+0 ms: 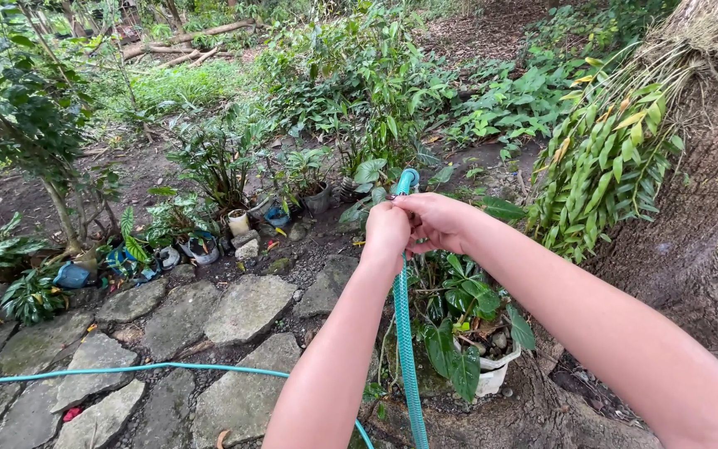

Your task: Watering various plants and potted greenery in an outdoor garden using a garden hose.

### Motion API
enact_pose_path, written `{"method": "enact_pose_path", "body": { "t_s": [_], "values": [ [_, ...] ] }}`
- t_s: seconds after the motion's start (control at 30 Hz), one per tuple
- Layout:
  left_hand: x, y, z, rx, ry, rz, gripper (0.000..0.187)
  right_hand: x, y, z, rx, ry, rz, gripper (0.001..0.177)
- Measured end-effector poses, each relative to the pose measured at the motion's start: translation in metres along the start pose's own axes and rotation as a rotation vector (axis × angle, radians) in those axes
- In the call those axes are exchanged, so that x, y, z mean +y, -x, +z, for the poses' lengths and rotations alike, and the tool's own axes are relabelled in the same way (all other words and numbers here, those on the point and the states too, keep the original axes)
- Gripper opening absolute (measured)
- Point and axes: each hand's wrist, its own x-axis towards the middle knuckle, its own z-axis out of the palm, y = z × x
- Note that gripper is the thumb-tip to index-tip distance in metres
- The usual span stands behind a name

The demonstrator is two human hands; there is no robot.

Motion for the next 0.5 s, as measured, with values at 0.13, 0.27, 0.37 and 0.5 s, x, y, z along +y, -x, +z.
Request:
{"method": "enact_pose_path", "body": {
  "t_s": [0.13,0.27,0.37,0.5],
  "values": [
    [0.007,0.004,0.002,-0.005,0.03,-0.003,0.033,-0.006,0.007,0.0,0.009,0.015,-0.008,0.029],
    [0.011,0.007,0.005,-0.019,0.054,0.004,0.032,-0.007,0.009,-0.001,0.014,-0.003,-0.016,0.028],
    [0.012,0.01,0.012,-0.037,0.094,-0.009,0.03,-0.01,0.016,-0.005,0.018,0.005,-0.016,0.027],
    [0.013,0.012,0.016,-0.059,0.141,-0.034,0.027,-0.011,0.019,-0.013,0.042,0.026,-0.02,0.025]
  ]
}}
